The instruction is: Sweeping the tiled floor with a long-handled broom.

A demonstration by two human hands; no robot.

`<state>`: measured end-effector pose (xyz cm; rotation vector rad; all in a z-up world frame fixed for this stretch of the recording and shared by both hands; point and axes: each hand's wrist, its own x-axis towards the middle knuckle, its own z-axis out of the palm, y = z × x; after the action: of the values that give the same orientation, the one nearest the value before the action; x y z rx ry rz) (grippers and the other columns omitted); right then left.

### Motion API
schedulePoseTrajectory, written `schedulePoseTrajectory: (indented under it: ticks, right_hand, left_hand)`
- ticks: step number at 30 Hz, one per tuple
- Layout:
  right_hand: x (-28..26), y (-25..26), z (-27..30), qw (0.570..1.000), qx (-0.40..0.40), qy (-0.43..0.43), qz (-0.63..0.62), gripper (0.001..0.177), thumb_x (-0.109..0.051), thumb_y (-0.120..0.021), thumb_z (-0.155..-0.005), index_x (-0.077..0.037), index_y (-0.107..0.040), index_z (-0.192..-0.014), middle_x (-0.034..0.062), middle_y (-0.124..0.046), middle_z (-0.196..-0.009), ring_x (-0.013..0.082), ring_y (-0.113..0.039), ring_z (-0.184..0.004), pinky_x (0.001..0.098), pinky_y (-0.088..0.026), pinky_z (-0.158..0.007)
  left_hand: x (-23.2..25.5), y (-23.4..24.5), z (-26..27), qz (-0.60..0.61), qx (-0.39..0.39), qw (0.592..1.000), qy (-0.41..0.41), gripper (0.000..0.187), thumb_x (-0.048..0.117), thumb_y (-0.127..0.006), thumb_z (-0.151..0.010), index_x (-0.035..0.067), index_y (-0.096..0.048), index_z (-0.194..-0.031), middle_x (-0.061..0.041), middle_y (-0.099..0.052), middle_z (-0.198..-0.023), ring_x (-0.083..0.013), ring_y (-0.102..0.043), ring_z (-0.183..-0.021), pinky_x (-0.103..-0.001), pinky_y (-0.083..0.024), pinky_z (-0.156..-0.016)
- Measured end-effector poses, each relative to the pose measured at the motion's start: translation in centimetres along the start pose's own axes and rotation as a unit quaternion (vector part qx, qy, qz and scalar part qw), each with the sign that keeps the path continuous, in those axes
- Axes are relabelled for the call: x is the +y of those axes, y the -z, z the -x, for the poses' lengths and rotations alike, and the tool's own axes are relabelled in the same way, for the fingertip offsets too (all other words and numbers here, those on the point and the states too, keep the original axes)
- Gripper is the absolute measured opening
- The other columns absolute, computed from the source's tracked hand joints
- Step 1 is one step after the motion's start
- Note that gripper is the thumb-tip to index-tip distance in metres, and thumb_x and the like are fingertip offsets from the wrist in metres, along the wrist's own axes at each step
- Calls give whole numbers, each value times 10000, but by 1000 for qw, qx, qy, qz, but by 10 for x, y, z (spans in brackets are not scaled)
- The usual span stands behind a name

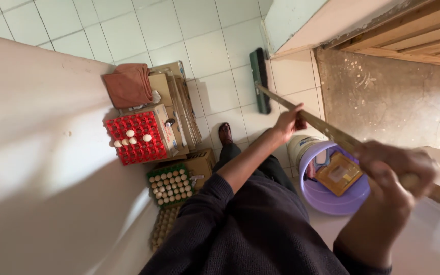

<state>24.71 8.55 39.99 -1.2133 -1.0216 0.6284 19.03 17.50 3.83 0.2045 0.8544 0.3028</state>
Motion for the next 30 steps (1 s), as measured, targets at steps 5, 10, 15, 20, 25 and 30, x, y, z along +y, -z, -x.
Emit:
schedulePoseTrajectory:
  ticks: [5,10,15,20,25,30]
  right_hand:
    - [9,30,45,988,136,60,36,146,-71,-575,-1029,-86,-435,-1066,21,-383,-709,152,-546,-506,408,-553,-606]
    - [-2,10,43,990,138,8,35,175,-137,-577,-1100,-19,-454,-1061,121,-488,-676,223,-534,-603,409,-497,-622]
    - [2,-20,35,997,-70,-35,-2,518,-290,-617,-1159,-13,-505,-737,152,-558,-726,246,-543,-654,420,-463,-721]
    - [31,-20,59,993,97,10,-64,536,-252,-651,-1100,-25,-466,-651,67,-463,-568,155,-495,-506,301,-429,-555]
    - [87,6,103,984,139,57,-100,422,-149,-619,-1050,-99,-456,-664,37,-508,-578,138,-506,-504,348,-481,-608]
    - [121,-38,116,984,151,75,-52,251,-150,-556,-1021,-70,-585,-785,32,-566,-663,126,-579,-602,361,-584,-700]
  left_hand:
    - [-25,7,33,53,-168,984,-30,478,455,-431,-1122,77,-595,-879,-103,-651,-827,-214,-677,-739,-377,-626,-750]
    - [-23,24,47,89,-101,989,53,411,428,-452,-1101,105,-595,-891,-93,-688,-935,-197,-703,-862,-394,-631,-807]
    - [-22,48,39,170,-86,980,54,277,312,-550,-1091,110,-586,-906,-82,-695,-985,-190,-691,-916,-411,-645,-874]
    - [-44,58,18,178,-60,982,-17,189,222,-619,-1047,52,-629,-964,-69,-659,-948,-172,-679,-889,-344,-600,-771]
    - [-21,57,19,91,-8,995,-47,202,228,-627,-1030,37,-646,-968,-70,-657,-936,-179,-658,-848,-351,-595,-800]
    - [6,96,-10,29,67,992,-102,248,276,-619,-1029,39,-653,-965,-64,-660,-901,-157,-646,-830,-330,-526,-762]
